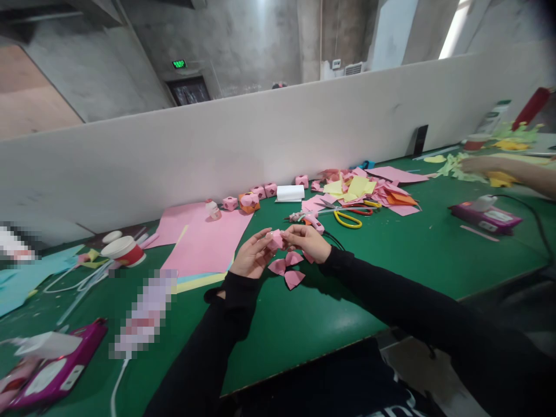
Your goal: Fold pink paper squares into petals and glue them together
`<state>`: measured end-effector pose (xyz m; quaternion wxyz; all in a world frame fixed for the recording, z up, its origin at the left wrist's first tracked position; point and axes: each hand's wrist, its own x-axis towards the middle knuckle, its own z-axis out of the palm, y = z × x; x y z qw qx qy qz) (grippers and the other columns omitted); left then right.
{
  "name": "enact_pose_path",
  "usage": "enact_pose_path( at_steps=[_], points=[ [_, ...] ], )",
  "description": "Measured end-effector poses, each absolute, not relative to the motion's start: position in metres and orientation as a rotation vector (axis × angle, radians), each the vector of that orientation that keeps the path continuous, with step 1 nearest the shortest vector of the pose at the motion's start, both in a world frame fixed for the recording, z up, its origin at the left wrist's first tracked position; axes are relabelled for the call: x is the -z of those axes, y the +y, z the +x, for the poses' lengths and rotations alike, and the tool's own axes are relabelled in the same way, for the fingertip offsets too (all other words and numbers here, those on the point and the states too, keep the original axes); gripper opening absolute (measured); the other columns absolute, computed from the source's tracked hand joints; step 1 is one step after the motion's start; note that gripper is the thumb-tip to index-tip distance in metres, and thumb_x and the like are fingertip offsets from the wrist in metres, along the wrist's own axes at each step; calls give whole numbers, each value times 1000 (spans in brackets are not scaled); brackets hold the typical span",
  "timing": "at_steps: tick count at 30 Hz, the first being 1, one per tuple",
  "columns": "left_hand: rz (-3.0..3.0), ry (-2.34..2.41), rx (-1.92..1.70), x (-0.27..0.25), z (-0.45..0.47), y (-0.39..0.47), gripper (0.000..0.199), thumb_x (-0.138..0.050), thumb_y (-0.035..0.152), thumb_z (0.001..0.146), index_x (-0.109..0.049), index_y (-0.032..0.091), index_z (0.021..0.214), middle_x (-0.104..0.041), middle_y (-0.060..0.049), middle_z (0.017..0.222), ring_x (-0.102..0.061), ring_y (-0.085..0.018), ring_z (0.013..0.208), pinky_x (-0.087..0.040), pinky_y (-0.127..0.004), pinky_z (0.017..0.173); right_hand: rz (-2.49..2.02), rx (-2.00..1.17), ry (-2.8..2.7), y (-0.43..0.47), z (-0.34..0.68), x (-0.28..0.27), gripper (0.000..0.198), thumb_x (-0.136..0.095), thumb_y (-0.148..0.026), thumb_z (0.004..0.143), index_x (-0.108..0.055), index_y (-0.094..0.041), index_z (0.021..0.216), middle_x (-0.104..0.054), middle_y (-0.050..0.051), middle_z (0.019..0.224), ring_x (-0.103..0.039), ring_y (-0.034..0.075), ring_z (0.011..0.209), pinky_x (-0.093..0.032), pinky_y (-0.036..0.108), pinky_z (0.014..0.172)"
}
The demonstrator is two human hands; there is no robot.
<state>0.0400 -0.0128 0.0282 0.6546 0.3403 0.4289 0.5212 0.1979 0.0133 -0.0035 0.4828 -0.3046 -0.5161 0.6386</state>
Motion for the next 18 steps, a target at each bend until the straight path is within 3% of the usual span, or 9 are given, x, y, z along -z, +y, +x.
enact_pose_path(
  at_steps=[18],
  points=[
    [955, 957, -1177, -31, 40, -14, 46, -81, 20, 55, -60, 17, 95, -66, 2, 70, -65, -11, 66, -51, -23, 65, -744, -1510, -1292, 8, 198, -6, 44, -68, -59, 64, -58, -16, 66, -61, -1, 63, -58, 9, 58, -47, 20, 53]
  ],
)
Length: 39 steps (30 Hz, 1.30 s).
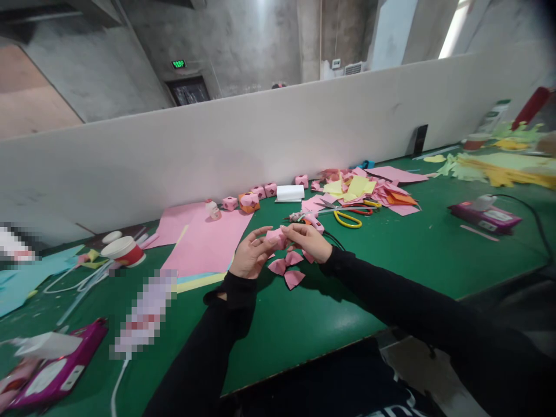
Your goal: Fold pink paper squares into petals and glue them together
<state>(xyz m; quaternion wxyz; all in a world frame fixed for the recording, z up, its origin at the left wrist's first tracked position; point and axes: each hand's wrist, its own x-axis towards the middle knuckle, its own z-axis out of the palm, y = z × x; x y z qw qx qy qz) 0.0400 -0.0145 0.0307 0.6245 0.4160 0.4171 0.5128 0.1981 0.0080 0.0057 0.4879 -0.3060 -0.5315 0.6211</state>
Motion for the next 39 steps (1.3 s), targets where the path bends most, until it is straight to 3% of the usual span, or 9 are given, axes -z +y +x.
enact_pose_path(
  at_steps=[7, 15, 30, 39],
  points=[
    [1085, 966, -1125, -32, 45, -19, 56, -84, 18, 49, -58, 14, 98, -67, 1, 68, -67, -16, 72, -52, -32, 76, -776, -1459, -1368, 9, 200, -3, 38, -74, -51, 61, -61, -15, 65, -61, -1, 60, -58, 9, 57, -45, 21, 54],
    [1066, 1002, -1130, -33, 44, -19, 64, -83, 17, 51, -55, 15, 108, -62, 5, 62, -65, -12, 64, -52, -28, 70, -760, -1486, -1350, 11, 199, -4, 41, -76, -52, 57, -60, -15, 63, -61, -2, 59, -57, 9, 56, -46, 21, 54],
    [1092, 1014, -1135, -32, 44, -18, 74, -84, 18, 48, -52, 15, 114, -66, 1, 72, -64, -13, 66, -50, -26, 68, -811, -1527, -1263, 11, 196, 2, 40, -76, -50, 57, -61, -13, 64, -60, -3, 59, -54, 5, 51, -45, 18, 52],
    [940, 1025, -1185, -37, 46, -21, 51, -81, 23, 59, -59, 14, 104, -67, 1, 68, -63, -9, 61, -51, -22, 63, -784, -1598, -1171, 10, 194, 1, 41, -76, -49, 60, -59, -12, 65, -56, -5, 56, -50, 2, 45, -43, 15, 47]
  ],
)
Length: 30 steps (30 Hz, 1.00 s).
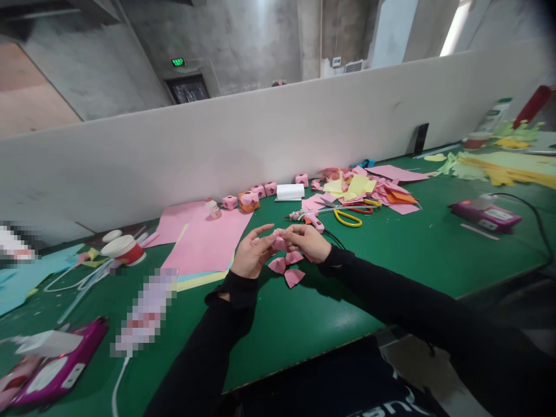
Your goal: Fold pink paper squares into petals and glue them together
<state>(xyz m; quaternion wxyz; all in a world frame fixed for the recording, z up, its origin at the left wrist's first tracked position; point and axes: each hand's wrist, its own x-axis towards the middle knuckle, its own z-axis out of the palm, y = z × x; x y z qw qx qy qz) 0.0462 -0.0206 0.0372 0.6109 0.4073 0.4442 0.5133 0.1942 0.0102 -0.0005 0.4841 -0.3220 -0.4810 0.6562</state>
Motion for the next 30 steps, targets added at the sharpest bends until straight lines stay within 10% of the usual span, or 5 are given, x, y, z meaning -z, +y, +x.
enact_pose_path(
  at_steps=[24, 30],
  points=[
    [816, 952, -1135, -40, 39, -17, 24, -63, 31, 78, -65, 15, 96, -64, -2, 64, -63, -11, 62, -53, -23, 62, -819, -1513, -1260, 10, 197, 0, 40, -77, -48, 59, -61, -13, 70, -60, -1, 64, -54, 5, 52, -45, 15, 44],
    [929, 978, -1099, -42, 39, -19, 41, -75, 18, 64, -62, 16, 103, -67, -2, 69, -65, -12, 65, -51, -23, 65, -819, -1522, -1247, 10, 197, -1, 42, -78, -49, 57, -62, -13, 70, -62, -1, 64, -56, 6, 53, -46, 15, 46]
  ],
)
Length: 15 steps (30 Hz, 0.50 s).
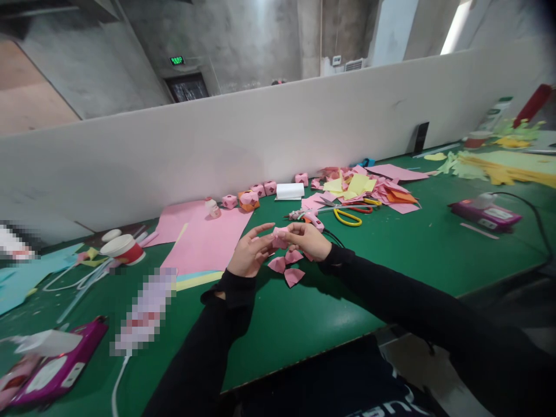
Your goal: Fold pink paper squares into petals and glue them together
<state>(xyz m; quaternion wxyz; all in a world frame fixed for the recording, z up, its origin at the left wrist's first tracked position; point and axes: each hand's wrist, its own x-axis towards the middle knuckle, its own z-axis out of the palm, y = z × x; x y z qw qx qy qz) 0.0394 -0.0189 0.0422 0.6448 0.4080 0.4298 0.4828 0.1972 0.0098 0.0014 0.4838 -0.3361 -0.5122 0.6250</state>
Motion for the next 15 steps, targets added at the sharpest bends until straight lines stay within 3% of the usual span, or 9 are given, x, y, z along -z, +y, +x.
enact_pose_path(
  at_steps=[15],
  points=[
    [1010, 1010, -1061, -38, 33, -14, 47, -81, 27, 59, -63, 14, 100, -63, 1, 61, -61, -10, 55, -52, -24, 61, -841, -1727, -1276, 9, 204, -7, 45, -82, -47, 49, -60, -12, 67, -61, -2, 56, -56, 5, 47, -47, 14, 46]
  ],
)
